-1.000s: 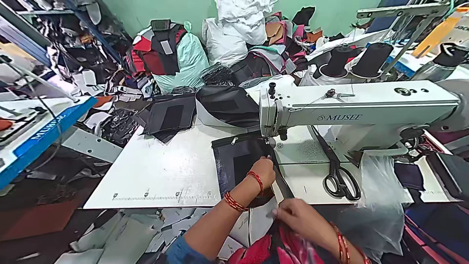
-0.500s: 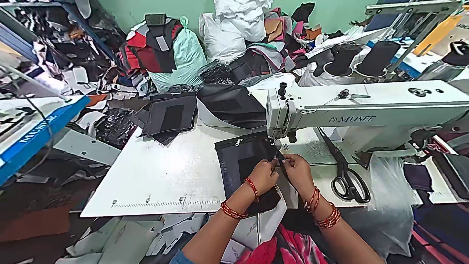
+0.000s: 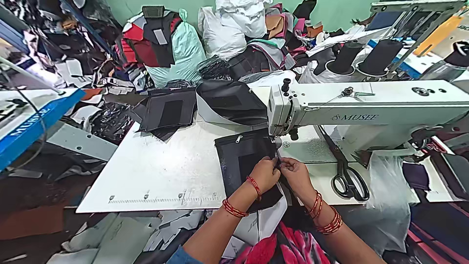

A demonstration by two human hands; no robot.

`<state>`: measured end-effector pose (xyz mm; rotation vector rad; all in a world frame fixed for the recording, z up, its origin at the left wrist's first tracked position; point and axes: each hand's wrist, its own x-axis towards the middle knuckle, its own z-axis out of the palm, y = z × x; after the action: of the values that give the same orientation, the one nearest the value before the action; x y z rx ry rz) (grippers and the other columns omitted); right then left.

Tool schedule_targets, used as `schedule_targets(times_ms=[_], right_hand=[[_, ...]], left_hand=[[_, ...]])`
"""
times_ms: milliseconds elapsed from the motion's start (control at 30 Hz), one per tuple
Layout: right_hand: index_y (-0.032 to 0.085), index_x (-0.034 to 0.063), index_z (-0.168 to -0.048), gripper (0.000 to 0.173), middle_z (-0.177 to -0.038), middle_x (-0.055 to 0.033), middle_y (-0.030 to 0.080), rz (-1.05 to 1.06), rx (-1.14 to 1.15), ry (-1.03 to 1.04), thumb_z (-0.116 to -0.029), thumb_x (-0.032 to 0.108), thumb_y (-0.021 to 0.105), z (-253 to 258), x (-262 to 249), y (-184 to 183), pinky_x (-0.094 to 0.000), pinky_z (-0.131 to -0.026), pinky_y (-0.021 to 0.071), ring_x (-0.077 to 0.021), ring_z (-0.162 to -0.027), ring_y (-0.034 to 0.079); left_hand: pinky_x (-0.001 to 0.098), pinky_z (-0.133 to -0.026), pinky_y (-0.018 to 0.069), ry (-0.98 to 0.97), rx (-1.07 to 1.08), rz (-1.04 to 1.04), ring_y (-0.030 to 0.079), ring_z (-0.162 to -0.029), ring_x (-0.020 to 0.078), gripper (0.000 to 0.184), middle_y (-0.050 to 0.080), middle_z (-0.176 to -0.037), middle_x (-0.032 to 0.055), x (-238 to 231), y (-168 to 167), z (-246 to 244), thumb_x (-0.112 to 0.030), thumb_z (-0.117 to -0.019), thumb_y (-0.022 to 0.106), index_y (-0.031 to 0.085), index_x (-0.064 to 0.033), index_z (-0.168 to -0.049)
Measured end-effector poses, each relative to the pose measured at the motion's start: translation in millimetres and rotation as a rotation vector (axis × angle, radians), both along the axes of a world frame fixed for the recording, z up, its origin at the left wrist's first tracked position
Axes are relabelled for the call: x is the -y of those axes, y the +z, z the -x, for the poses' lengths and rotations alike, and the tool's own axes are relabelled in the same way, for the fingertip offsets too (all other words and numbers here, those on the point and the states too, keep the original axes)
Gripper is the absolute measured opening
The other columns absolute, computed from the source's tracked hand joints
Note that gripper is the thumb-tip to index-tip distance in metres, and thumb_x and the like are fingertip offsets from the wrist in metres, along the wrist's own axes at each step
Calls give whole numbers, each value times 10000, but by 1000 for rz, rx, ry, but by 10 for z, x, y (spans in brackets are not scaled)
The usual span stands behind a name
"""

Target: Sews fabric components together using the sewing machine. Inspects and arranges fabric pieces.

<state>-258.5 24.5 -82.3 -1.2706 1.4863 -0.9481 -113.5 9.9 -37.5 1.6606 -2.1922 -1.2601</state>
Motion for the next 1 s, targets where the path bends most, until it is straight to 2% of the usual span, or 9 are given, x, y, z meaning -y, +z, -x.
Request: schedule_targets(times_ms=[67,167,433,833,1000], right_hand=[[681,-72,-1163,255,-1003,-138,713,-11,7,6,-924,-21,607,16,2,0,-237,-741,537,-89,-825,657],[683,-73,-1173,265,-1018,-145,717,-5,-4,20,-926,-19,602,35,6,-7,-246,-764,546,-96,-841,665],[685,-77,-1174,265,-998,-136,722,-9,-17,15,-927,-32,599,45,-25,28,-227,-758,536,-73,-826,659],[688,-78,-1173,262,-1010,-145,722,7,-26,25,-933,-37,591,59,-65,22,-210,-765,532,-65,-824,656],[706,-60,-1207,305,-1043,-193,695,66,-171,129,-934,-25,573,113,-71,33,-264,-828,518,-155,-901,642]], left_hand=[[464,-1113,419,-5,42,-11,559,-1291,377,437,587,-1353,284,5,14,44,-114,-1031,471,544,79,-1416],[476,-1090,441,-18,94,-29,574,-1267,379,413,579,-1346,286,11,51,93,-119,-1033,463,574,85,-1374],[470,-1078,450,-7,128,-24,586,-1245,373,392,575,-1345,277,-26,81,131,-125,-1037,459,607,84,-1334],[466,-1055,466,-40,164,-20,602,-1212,371,354,572,-1333,274,-34,93,142,-133,-1046,451,667,105,-1194],[463,-1038,476,-53,109,-10,586,-1204,383,382,538,-1327,295,-115,104,109,-189,-1039,470,689,123,-1042]])
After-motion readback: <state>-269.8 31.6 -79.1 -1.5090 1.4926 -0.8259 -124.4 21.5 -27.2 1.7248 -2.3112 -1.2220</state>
